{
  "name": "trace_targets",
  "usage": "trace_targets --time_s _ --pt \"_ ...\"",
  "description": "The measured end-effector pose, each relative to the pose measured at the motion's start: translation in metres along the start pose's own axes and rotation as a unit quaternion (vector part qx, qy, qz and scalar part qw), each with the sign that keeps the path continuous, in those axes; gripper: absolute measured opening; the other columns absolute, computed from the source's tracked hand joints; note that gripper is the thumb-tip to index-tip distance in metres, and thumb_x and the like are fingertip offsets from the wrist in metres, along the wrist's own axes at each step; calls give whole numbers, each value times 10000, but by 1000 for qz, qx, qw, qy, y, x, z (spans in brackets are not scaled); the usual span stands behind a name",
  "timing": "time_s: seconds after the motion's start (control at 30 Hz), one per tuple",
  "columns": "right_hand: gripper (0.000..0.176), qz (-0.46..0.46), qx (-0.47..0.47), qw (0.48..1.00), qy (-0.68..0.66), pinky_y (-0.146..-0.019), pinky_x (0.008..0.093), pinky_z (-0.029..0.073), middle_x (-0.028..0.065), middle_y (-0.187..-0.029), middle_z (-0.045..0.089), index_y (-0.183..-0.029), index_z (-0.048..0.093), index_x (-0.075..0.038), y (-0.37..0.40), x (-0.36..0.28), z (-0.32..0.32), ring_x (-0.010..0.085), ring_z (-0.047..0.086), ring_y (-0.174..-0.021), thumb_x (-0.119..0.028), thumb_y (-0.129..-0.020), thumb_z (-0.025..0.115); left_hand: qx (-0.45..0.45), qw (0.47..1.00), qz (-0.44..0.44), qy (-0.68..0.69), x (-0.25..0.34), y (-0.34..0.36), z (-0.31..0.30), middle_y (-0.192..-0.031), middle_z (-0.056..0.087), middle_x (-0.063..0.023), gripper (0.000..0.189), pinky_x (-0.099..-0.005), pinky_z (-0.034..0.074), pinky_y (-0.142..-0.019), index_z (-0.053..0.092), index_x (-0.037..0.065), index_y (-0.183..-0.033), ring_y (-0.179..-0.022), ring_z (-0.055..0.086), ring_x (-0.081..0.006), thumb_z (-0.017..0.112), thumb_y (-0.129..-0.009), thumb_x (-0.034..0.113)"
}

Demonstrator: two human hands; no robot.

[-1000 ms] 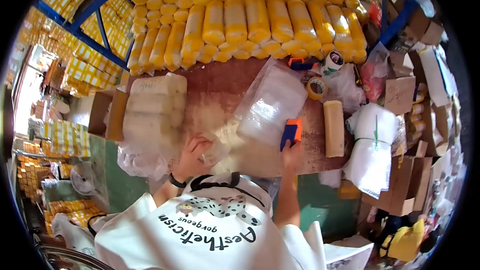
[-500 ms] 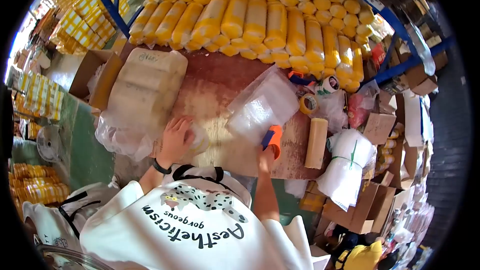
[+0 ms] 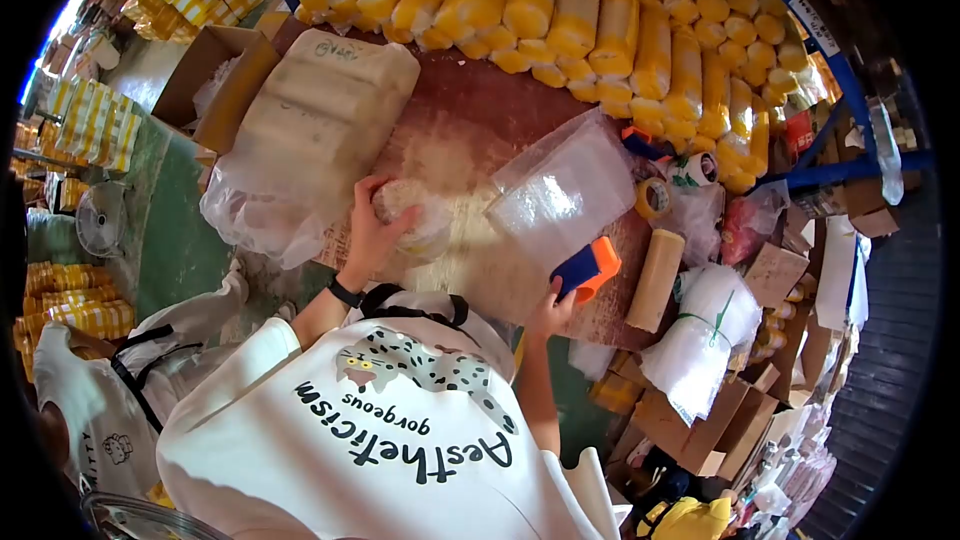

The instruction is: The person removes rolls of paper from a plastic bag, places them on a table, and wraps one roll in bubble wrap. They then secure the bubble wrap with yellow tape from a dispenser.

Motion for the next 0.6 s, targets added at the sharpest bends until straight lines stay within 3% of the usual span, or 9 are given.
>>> trace_targets --time_s 0.03,0.13,0.23,0.33,0.43,0.6 --pt "376 -6 -13 999 -44 -743 368 442 149 -934 627 -1086 565 43 -1 -13 7 254 565 -802 -296 -924 585 -1 997 -71 42 -10 6 1 -1173 507 -140 517 -303 474 -837 443 14 -1128 -992 559 -205 768 -743 134" --pt "399 33 -69 997 -3 -736 328 444 143 -947 641 -1138 559 28 2 -34 34 220 576 -801 -313 -933 566 46 995 -23 86 -3 12 -4 -1156 537 -147 471 -304 460 -865 424 12 -1117 -1017 542 -186 739 -784 123" --pt "364 -1 -94 993 -74 -603 242 405 40 -868 618 -1120 579 -4 17 -95 63 86 460 -659 -319 -937 566 70 991 73 89 -6 15 -6 -1166 565 -151 356 -299 459 -862 457 16 -1067 -1022 539 -183 698 -810 70" --pt "332 -14 -191 980 -50 -594 242 409 51 -866 623 -1109 569 -1 41 -154 91 94 479 -665 -282 -932 578 26 993 72 89 -6 13 -2 -1185 581 -133 231 -285 464 -839 495 17 -1012 -1024 537 -158 649 -842 40" --pt "300 -93 -195 970 -110 -576 243 403 60 -832 615 -1094 567 3 60 -171 113 103 486 -662 -242 -922 594 -35 994 35 100 -13 15 6 -1216 578 -123 172 -289 461 -845 511 10 -974 -1037 555 -168 626 -846 23" --pt "230 -117 -165 972 -121 -612 286 441 92 -847 633 -1025 568 7 57 -169 97 140 546 -700 -139 -866 647 -114 982 144 -52 29 27 20 -1242 517 -146 328 -350 476 -833 512 7 -1007 -1032 564 -289 710 -764 102"
Point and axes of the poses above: each hand's wrist, its own y-axis away from the middle knuckle, its own z-axis out of the palm, x = y × z, the point moved 10 cm from there along -y, towards the middle knuckle
